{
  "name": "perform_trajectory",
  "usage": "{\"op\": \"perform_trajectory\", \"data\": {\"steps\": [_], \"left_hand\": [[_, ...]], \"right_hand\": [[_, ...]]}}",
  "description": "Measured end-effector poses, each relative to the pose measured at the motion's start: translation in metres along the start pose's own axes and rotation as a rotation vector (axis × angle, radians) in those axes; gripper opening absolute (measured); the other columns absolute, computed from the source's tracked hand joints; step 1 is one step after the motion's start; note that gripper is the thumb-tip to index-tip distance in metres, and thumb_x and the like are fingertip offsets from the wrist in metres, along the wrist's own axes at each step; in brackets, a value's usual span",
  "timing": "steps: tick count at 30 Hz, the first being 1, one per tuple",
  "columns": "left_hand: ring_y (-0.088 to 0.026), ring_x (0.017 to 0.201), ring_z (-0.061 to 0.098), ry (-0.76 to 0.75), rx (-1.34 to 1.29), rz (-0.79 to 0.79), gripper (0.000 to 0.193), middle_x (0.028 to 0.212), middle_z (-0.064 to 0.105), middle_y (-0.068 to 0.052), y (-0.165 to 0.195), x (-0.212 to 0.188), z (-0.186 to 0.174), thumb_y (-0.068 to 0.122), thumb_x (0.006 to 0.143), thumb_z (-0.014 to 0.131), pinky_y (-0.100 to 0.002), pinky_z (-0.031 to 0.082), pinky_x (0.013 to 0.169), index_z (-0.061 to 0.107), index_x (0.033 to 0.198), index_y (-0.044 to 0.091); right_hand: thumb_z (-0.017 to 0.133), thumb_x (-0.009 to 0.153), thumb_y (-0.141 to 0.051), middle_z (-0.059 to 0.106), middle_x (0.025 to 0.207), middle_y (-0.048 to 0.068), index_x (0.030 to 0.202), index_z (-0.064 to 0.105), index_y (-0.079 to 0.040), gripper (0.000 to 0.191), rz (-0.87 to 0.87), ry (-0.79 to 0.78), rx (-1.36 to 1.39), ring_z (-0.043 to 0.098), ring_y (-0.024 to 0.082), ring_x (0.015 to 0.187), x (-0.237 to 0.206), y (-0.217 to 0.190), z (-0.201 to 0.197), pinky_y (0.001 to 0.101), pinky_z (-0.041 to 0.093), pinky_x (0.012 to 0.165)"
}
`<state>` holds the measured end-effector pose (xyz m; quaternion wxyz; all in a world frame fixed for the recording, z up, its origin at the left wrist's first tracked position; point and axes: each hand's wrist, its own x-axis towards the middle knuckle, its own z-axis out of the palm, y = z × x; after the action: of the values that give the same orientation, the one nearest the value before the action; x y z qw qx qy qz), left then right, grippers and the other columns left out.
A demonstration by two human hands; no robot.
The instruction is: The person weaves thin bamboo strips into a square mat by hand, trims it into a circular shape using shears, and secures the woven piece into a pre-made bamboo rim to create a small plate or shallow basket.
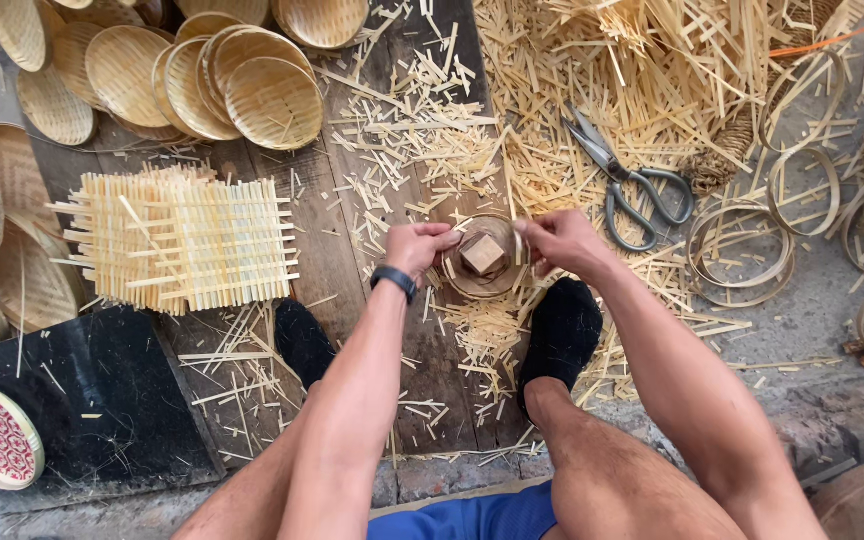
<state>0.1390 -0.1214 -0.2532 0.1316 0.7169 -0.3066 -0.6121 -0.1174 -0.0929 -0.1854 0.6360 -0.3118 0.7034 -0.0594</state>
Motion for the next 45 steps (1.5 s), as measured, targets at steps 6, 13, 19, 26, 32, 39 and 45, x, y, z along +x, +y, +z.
{"op": "perform_trajectory", "data": {"steps": [6, 13, 19, 26, 32, 39, 45], "left_hand": [[-0.028, 0.114, 0.065, -0.238, -0.809, -0.136, 0.041, 0.127, 0.066, -0.019, -0.072, -0.043, 0.001, 0.016, 0.101, 0.067, -0.049, 0.051, 0.1, 0.056, 0.134, -0.007], [-0.033, 0.11, 0.07, -0.45, -0.876, -0.205, 0.028, 0.122, 0.069, -0.02, -0.085, -0.063, -0.004, 0.01, 0.098, 0.059, -0.055, 0.059, 0.095, 0.059, 0.122, -0.004], [-0.034, 0.107, 0.072, -0.191, -0.766, -0.159, 0.022, 0.119, 0.069, -0.02, -0.106, -0.063, 0.01, 0.001, 0.099, 0.056, -0.052, 0.064, 0.092, 0.06, 0.12, -0.006], [-0.028, 0.097, 0.076, -0.165, -0.678, -0.078, 0.027, 0.112, 0.073, -0.018, -0.101, -0.064, 0.016, -0.005, 0.094, 0.05, -0.049, 0.067, 0.08, 0.064, 0.117, -0.006], [-0.021, 0.066, 0.066, -0.011, 0.101, 0.371, 0.039, 0.093, 0.079, -0.01, -0.046, -0.09, -0.012, 0.027, 0.095, 0.066, -0.035, 0.054, 0.058, 0.07, 0.131, 0.009], [-0.011, 0.08, 0.072, 0.179, 0.007, 0.696, 0.056, 0.089, 0.076, -0.007, -0.002, -0.1, 0.031, 0.057, 0.105, 0.053, -0.028, 0.058, 0.069, 0.071, 0.124, 0.007], [-0.018, 0.064, 0.062, 0.19, 0.032, 0.456, 0.048, 0.071, 0.07, -0.009, -0.011, -0.048, -0.001, 0.05, 0.104, 0.049, -0.034, 0.051, 0.059, 0.077, 0.114, 0.012]], "right_hand": [[0.073, 0.087, -0.004, 0.072, 0.086, 0.014, 0.104, 0.063, 0.006, 0.022, 0.024, -0.171, 0.509, 0.074, 0.024, 0.068, -0.004, 0.036, 0.027, 0.0337, 0.066, 0.064], [0.077, 0.085, -0.004, 0.073, 0.086, 0.017, 0.1, 0.066, 0.005, 0.021, 0.023, -0.098, 0.445, 0.075, 0.026, 0.071, -0.002, 0.045, 0.039, 0.0334, 0.065, 0.062], [0.075, 0.087, -0.001, 0.072, 0.083, 0.018, 0.094, 0.064, 0.007, 0.016, 0.036, 0.001, 0.316, 0.075, 0.027, 0.066, 0.001, 0.044, 0.054, 0.0366, 0.065, 0.056], [0.076, 0.086, -0.003, 0.072, 0.081, 0.021, 0.093, 0.063, 0.01, 0.019, -0.074, 0.05, 0.3, 0.074, 0.027, 0.065, -0.002, 0.048, 0.062, 0.0373, 0.063, 0.052], [0.069, 0.092, -0.034, 0.074, 0.095, 0.017, 0.114, 0.061, -0.003, 0.038, -0.213, 0.028, -0.042, 0.075, 0.025, 0.078, -0.031, 0.022, 0.051, 0.0388, 0.062, 0.067], [0.078, 0.082, -0.044, 0.071, 0.092, 0.022, 0.114, 0.056, 0.003, 0.061, -0.45, 0.28, -0.2, 0.07, 0.027, 0.079, -0.035, 0.009, 0.082, 0.0382, 0.056, 0.072], [0.068, 0.085, -0.04, 0.075, 0.089, 0.013, 0.11, 0.055, -0.004, 0.046, -0.325, -0.014, 0.223, 0.073, 0.02, 0.072, -0.029, 0.014, 0.057, 0.0322, 0.056, 0.057]]}}
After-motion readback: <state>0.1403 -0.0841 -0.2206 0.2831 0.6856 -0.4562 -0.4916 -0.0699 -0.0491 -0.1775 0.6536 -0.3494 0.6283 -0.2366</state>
